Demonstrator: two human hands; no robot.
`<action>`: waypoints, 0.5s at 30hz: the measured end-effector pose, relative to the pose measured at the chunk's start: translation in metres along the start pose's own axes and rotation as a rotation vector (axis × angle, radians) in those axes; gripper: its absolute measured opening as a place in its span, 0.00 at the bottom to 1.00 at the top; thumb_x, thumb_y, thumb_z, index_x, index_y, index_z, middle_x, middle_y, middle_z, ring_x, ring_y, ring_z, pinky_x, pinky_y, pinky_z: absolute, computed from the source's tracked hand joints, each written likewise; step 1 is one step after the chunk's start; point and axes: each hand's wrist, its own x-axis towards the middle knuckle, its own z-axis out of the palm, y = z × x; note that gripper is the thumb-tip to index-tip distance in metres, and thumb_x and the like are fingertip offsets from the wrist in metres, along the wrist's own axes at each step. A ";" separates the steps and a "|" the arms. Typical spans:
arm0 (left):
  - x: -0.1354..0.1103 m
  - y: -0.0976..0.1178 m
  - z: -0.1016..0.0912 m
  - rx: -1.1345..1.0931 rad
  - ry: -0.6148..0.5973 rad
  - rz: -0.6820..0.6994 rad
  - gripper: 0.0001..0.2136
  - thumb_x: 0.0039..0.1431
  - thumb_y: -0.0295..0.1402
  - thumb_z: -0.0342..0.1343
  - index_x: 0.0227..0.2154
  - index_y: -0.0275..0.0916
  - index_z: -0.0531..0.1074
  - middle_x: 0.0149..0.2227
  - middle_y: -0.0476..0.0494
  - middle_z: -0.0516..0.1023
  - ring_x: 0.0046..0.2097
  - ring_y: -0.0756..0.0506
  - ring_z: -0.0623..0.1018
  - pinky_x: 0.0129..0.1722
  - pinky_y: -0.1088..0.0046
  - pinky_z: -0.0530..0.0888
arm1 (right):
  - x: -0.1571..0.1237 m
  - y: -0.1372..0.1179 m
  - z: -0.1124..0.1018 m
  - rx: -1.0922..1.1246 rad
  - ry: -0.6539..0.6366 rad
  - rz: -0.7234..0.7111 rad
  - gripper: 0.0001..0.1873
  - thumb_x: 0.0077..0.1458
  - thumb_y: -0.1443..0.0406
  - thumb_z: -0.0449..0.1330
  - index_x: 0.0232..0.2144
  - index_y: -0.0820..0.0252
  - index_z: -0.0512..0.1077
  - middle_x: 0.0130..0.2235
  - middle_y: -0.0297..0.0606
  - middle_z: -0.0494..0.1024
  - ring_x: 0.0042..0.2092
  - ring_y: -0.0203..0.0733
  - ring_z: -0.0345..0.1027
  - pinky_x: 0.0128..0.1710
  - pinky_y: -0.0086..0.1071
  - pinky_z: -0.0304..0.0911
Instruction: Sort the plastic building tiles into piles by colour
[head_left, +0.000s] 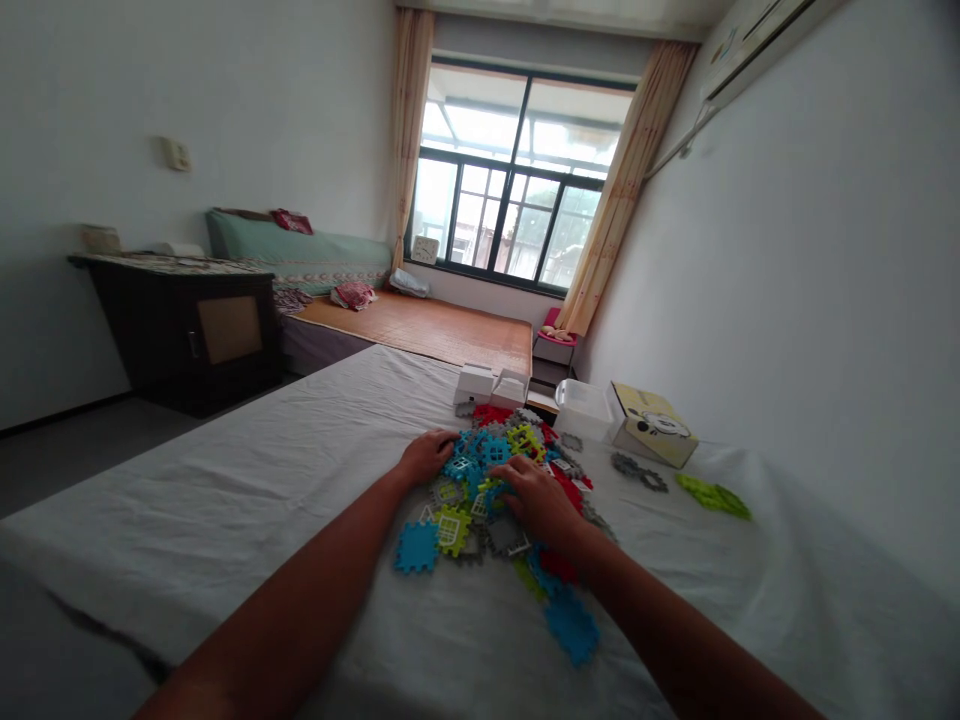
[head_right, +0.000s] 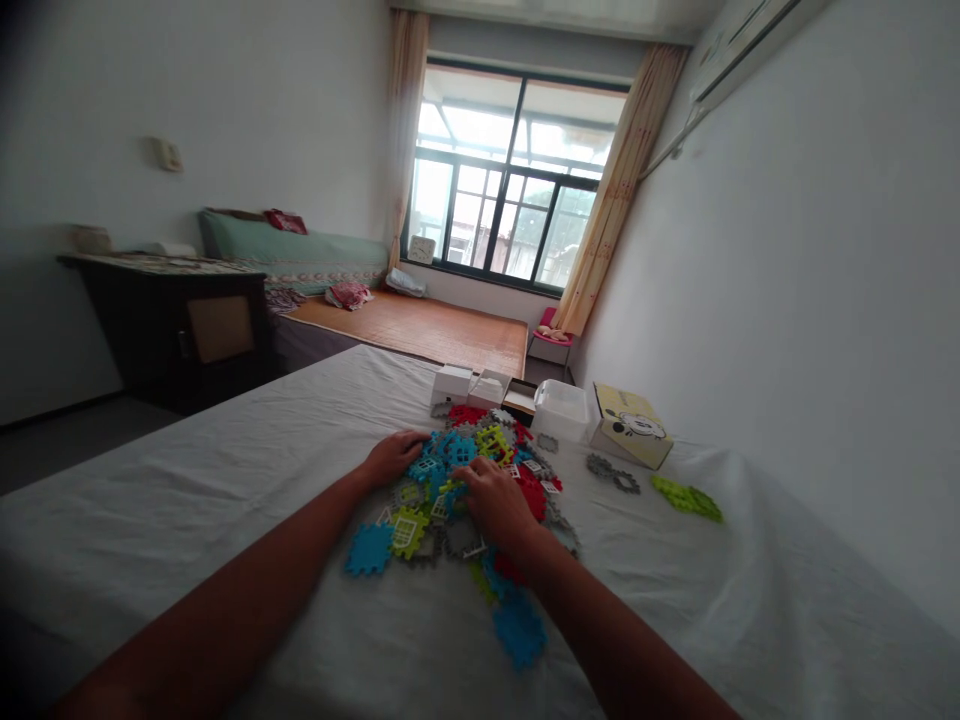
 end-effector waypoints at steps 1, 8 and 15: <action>0.000 0.000 0.000 0.002 0.002 0.005 0.16 0.55 0.33 0.45 0.45 0.39 0.71 0.44 0.44 0.75 0.46 0.46 0.72 0.48 0.72 0.66 | 0.001 0.003 -0.001 0.040 0.000 0.012 0.16 0.49 0.69 0.58 0.42 0.52 0.69 0.42 0.36 0.71 0.43 0.40 0.66 0.43 0.33 0.61; 0.001 0.000 0.000 0.010 -0.015 -0.032 0.15 0.55 0.33 0.46 0.44 0.42 0.71 0.45 0.46 0.74 0.46 0.47 0.72 0.47 0.73 0.66 | 0.002 0.023 -0.008 0.310 -0.017 0.201 0.12 0.47 0.57 0.60 0.32 0.59 0.71 0.26 0.32 0.72 0.27 0.33 0.64 0.27 0.26 0.58; 0.000 0.004 -0.002 -0.002 -0.020 -0.050 0.15 0.55 0.33 0.47 0.44 0.42 0.71 0.45 0.47 0.74 0.46 0.46 0.71 0.47 0.73 0.65 | -0.001 0.033 -0.004 0.475 -0.021 0.353 0.18 0.42 0.52 0.61 0.29 0.59 0.71 0.20 0.29 0.69 0.22 0.31 0.60 0.21 0.24 0.53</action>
